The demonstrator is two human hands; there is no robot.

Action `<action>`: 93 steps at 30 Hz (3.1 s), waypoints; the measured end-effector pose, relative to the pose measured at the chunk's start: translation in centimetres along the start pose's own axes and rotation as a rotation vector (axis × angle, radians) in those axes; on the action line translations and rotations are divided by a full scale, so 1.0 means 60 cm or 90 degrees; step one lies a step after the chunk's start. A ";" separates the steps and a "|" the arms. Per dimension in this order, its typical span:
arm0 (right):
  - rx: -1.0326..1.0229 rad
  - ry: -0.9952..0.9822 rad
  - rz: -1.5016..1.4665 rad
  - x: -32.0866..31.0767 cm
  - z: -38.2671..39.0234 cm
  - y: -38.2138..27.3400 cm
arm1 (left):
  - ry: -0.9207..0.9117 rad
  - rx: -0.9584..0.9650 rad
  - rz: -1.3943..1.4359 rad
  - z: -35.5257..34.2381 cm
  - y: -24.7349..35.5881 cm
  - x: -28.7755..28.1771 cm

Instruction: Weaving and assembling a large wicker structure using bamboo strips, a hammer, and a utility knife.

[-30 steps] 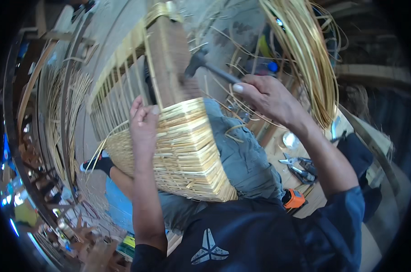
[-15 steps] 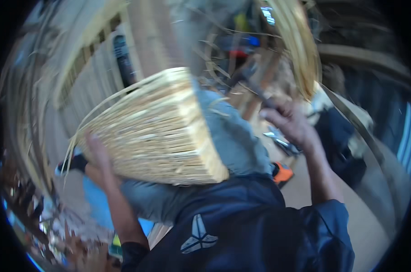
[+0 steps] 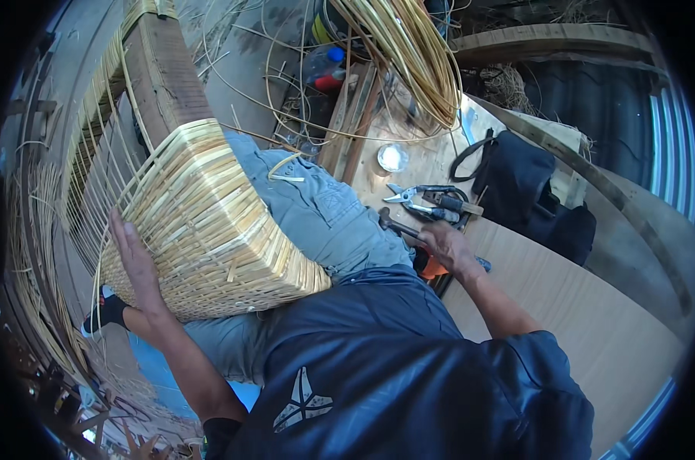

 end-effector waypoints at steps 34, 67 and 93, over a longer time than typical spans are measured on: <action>-0.298 0.487 -0.179 -0.284 -0.137 -0.285 | 0.036 -0.253 -0.534 -0.091 -0.383 -0.239; -0.230 -0.108 -0.495 -0.179 -0.256 -0.929 | -0.185 -0.440 -0.290 -0.189 -0.410 -0.325; -0.346 -0.082 -0.419 -0.246 -0.309 -0.931 | 0.108 0.119 -0.373 -0.145 -0.323 -0.284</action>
Point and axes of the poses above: each hand's wrist, its own z-axis away from the middle knuckle, its own x-axis out of the palm, y = z × x, the point moved 2 cm from there along -z, towards the middle knuckle, and after that the axes turned 9 degrees about z, right-handed, at the moved point
